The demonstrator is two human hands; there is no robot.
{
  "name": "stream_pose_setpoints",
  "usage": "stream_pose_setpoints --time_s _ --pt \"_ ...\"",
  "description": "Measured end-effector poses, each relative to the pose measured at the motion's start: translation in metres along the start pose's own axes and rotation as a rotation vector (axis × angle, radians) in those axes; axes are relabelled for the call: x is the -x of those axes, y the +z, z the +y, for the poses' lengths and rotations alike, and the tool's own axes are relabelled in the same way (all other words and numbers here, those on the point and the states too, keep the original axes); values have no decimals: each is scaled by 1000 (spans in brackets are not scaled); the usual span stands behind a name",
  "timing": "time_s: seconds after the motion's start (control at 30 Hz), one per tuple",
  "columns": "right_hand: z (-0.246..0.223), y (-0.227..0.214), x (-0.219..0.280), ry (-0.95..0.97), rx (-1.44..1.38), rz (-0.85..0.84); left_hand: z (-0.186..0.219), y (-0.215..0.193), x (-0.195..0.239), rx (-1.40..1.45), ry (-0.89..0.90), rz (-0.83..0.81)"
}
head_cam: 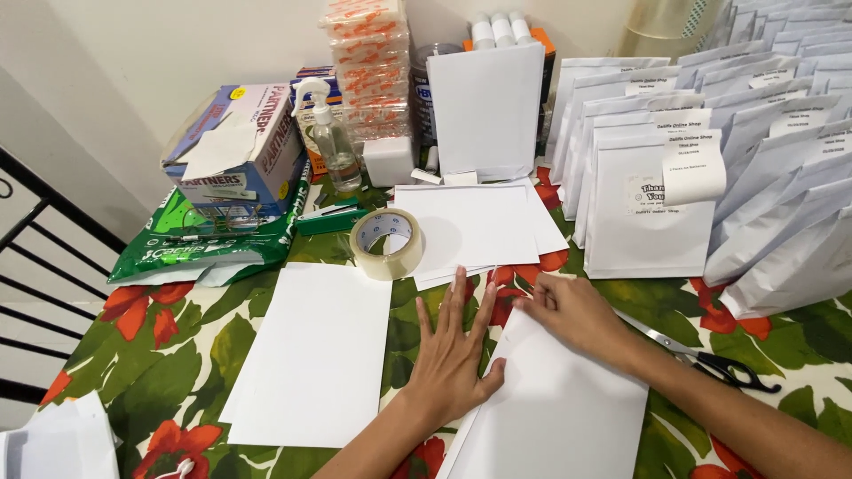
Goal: Sealing white product envelopes or pouches using clear adhesive tape and scissors.
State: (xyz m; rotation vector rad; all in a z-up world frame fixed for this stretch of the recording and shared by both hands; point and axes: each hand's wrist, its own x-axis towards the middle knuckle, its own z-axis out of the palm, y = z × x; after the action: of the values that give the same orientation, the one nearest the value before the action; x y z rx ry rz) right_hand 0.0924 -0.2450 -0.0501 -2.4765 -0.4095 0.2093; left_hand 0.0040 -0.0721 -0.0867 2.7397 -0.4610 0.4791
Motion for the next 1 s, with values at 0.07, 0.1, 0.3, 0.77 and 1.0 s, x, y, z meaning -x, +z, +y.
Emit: stream_pose_setpoints --time_s 0.07,0.1,0.3,0.77,1.0 --pt "7 7 0 -12 63 24 0 0 0 2 2 12" --pt "11 11 1 -22 124 49 -1 1 1 4 7 21" --pt "16 21 8 -57 286 14 -1 0 0 26 -9 -19" --pt "7 20 14 -35 389 -49 0 -2 -1 25 6 -12" --pt "28 35 6 -297 434 135 2 -10 -1 104 43 -11"
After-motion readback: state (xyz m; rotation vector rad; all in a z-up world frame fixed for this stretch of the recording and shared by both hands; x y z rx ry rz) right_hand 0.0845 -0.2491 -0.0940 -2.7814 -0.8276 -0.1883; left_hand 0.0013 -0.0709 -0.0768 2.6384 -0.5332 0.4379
